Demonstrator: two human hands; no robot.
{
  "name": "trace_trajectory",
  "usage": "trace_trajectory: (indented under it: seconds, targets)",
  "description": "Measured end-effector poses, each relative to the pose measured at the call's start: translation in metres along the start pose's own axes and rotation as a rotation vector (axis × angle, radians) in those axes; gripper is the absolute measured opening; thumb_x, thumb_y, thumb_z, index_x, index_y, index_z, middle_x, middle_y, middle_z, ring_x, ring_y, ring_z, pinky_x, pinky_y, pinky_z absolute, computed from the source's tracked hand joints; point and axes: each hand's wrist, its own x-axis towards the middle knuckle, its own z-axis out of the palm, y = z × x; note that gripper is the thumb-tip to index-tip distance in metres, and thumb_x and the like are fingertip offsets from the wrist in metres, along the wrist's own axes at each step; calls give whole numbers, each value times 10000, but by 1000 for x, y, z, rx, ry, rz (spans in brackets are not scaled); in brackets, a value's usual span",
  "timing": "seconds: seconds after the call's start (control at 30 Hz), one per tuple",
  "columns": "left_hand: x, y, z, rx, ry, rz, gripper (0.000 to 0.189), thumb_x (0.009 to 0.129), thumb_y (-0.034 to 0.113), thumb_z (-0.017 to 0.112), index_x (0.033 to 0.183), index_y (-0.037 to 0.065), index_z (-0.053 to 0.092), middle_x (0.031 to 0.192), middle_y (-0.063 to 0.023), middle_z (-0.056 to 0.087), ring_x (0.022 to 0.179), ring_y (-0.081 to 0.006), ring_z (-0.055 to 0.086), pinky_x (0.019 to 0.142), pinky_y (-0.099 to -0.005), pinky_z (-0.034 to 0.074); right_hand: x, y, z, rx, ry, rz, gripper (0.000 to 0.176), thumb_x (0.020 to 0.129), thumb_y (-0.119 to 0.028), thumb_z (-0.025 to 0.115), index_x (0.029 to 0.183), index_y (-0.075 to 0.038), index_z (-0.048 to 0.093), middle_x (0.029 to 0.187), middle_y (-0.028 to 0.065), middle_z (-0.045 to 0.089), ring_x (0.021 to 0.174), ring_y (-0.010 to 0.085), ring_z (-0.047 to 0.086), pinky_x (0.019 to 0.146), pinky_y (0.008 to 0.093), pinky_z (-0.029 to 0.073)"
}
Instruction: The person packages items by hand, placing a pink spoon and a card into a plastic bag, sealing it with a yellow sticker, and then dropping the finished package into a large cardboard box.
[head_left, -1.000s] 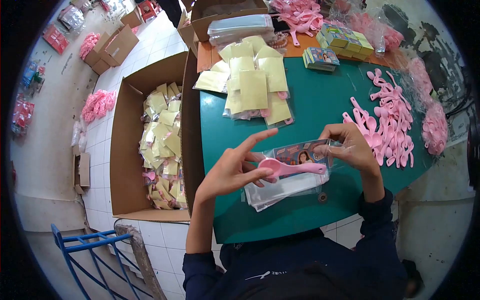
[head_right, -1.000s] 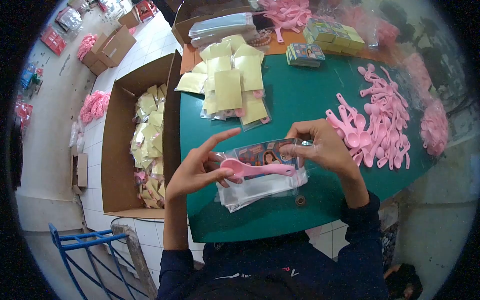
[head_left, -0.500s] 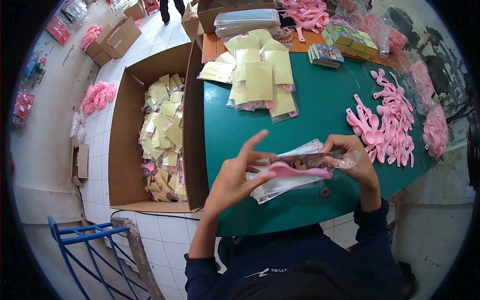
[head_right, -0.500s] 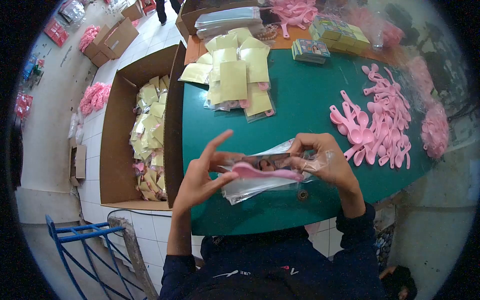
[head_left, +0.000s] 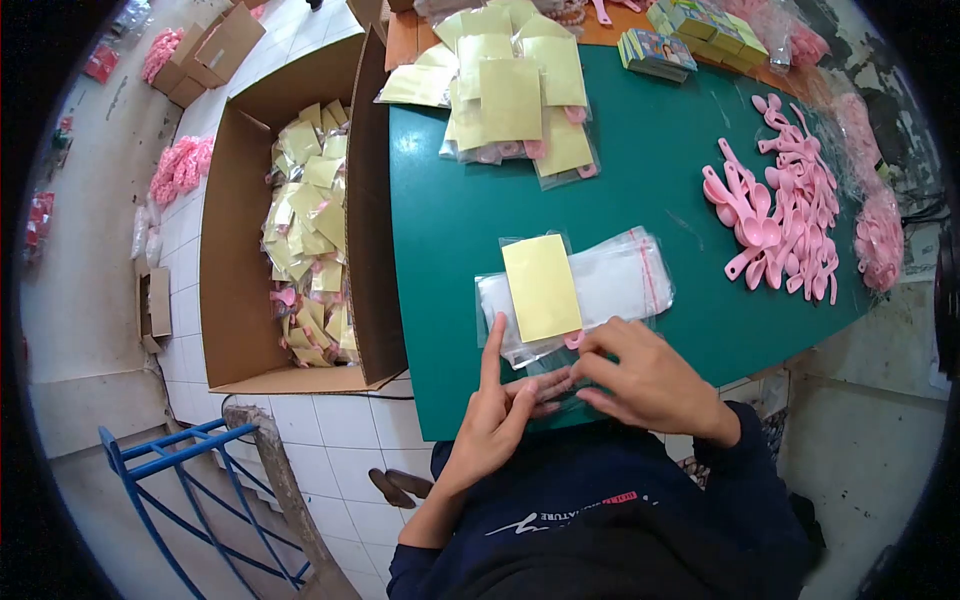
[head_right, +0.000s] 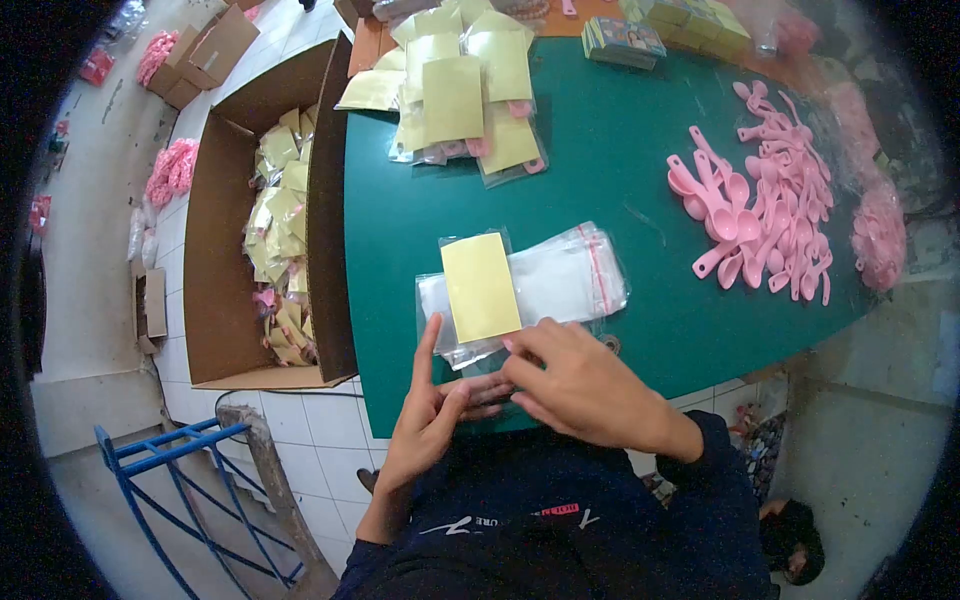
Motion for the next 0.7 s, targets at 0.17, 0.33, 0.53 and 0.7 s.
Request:
trace_trajectory:
  seconds: [0.17,0.33,0.53,0.7]
  targets:
    - [-26,12,-2,282,109,-18,565,970,34,322,1458,79,39,1058,-213,636,971,-259,638,832,-354,528,1,-15,22,-58,-4,-35,249,709,-130,707,906,-79,564,923,71,501,848,241,502,719,351,389]
    - [-38,12,-10,179,81,-110,554,968,43,343,1457,64,84,1050,-194,623,928,-220,639,807,-337,538,0,-26,36,-17,42,-49,233,710,-131,705,886,-78,561,888,68,497,841,240,502,707,353,385]
    - [-32,9,-4,-46,67,-71,558,972,51,350,1465,82,91,1044,-166,610,914,-173,625,809,-303,524,0,-27,41,2,101,-16,223,706,-124,703,861,-62,555,853,76,488,841,246,505,704,359,385]
    - [-21,0,-2,51,86,20,596,955,51,428,1467,108,129,917,-118,654,816,-106,619,736,-238,494,3,-28,33,-110,125,-51,220,699,-121,699,848,-58,549,830,70,479,835,249,509,704,369,385]
